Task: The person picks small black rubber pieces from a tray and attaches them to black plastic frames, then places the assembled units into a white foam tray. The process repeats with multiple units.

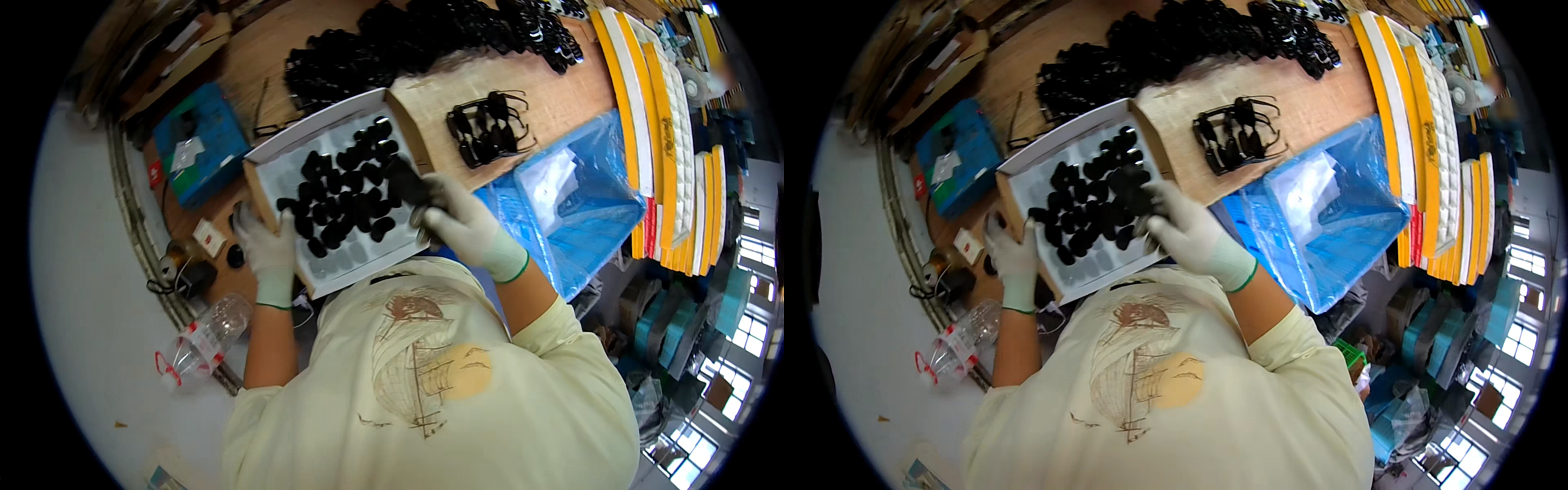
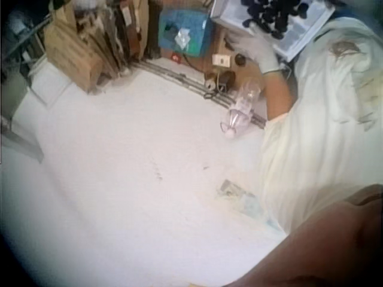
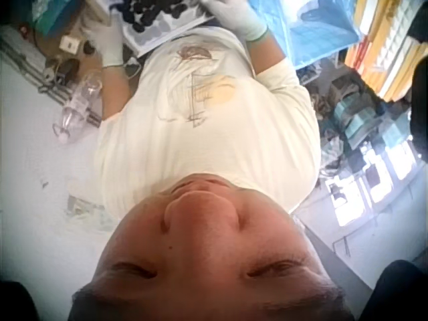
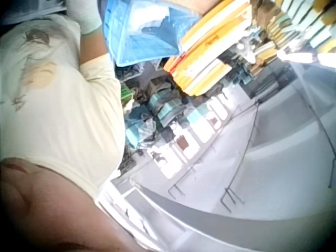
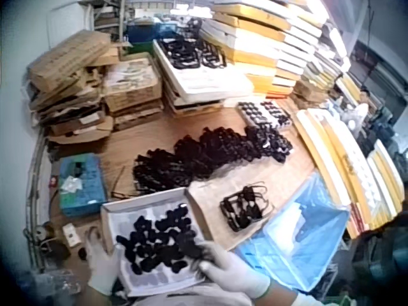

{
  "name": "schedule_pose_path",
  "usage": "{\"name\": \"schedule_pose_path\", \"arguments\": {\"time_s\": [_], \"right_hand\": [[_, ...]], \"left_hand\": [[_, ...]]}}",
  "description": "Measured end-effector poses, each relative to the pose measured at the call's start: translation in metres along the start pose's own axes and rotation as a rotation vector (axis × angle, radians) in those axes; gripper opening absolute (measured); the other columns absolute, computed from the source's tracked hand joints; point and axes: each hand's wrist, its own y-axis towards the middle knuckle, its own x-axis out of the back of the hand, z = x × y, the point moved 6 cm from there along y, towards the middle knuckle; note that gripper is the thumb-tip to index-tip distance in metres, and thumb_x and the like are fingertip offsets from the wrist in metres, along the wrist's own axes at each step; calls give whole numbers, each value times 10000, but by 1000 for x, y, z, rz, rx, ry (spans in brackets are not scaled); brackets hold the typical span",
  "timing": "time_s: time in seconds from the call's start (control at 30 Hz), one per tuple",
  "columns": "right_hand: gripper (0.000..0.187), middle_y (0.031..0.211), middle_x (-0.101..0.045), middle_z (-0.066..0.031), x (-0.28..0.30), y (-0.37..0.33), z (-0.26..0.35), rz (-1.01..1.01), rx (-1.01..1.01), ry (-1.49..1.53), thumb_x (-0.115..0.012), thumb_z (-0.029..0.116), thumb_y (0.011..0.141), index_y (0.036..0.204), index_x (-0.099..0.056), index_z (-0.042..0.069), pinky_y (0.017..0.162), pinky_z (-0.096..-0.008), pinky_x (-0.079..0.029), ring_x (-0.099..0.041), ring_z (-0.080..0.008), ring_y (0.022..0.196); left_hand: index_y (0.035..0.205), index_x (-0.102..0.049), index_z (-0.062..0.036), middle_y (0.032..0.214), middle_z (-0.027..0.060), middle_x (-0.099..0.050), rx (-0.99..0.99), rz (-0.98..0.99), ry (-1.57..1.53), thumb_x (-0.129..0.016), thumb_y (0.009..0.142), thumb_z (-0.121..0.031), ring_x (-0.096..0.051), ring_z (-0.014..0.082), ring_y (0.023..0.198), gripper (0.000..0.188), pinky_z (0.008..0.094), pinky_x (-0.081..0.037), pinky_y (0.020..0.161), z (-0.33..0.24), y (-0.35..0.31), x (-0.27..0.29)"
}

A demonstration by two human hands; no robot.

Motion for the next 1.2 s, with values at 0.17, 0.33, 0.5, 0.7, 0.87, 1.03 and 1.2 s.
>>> {"name": "schedule_pose_path", "arguments": {"time_s": [0.17, 0.33, 0.5, 0.7, 0.87, 1.03, 1.2], "right_hand": [[312, 922, -670, -301, 211, 33, -22, -897, 79, -1031, -493, 189, 965, 1224, -536, 21, 803, -560, -506, -651, -487, 875], [276, 968, -667, -307, 297, 83, -101, -816, -144, -978, -482, 250, 986, 1132, -584, 39, 808, -595, -467, -624, -514, 927], [338, 1056, -677, -278, 278, 93, -113, -594, -91, -859, -515, 237, 986, 1223, -618, 19, 881, -491, -501, -640, -457, 1015], [327, 1169, -641, -246, 243, 74, -62, -613, 219, -1068, -568, 157, 938, 1192, -606, -44, 967, -474, -462, -594, -417, 1106], [249, 1075, -644, -198, 119, 59, -39, -267, 587, -953, -647, 95, 839, 1074, -636, 10, 896, -465, -496, -613, -382, 1009], [258, 977, -628, -131, -2, 76, -95, 207, 371, -964, -656, 162, 827, 1060, -665, 52, 803, -438, -514, -610, -325, 919], [295, 1126, -579, -142, -41, 77, -135, 410, 85, -1318, -636, 133, 815, 1103, -655, 76, 844, -446, -517, -586, -326, 1033]], "left_hand": [[1462, -328, 70, 1392, 309, -467, 234, 260, -67, -660, 853, -155, -416, 478, 1330, 729, 506, -364, 1113, 45, -19, -55], [1409, -406, 85, 1316, 319, -526, 155, 113, 332, -635, 825, -108, -481, 476, 1265, 656, 503, -372, 1104, 13, -31, -48], [1336, -538, -26, 1354, 214, -542, -401, -58, 339, -564, 825, -79, -473, 397, 1297, 515, 500, -376, 1101, -95, 111, -66], [1235, -684, -113, 1389, 111, -547, -310, 632, 1061, -562, 850, -99, -482, 313, 1313, 404, 458, -407, 1060, -55, 224, -130], [1136, -720, -149, 1391, 62, -574, -297, 316, 794, -560, 864, -117, -509, 298, 1296, 318, 462, -403, 1060, -79, 216, -84], [992, -672, -57, 1283, 129, -638, -417, -76, 117, -575, 792, 4, -583, 350, 1181, 231, 440, -476, 994, -83, 116, 15], [1129, -569, 10, 1162, 203, -650, 69, -321, -640, -556, 875, -25, -693, 338, 885, 256, 411, -575, 739, -41, 21, 52]]}}
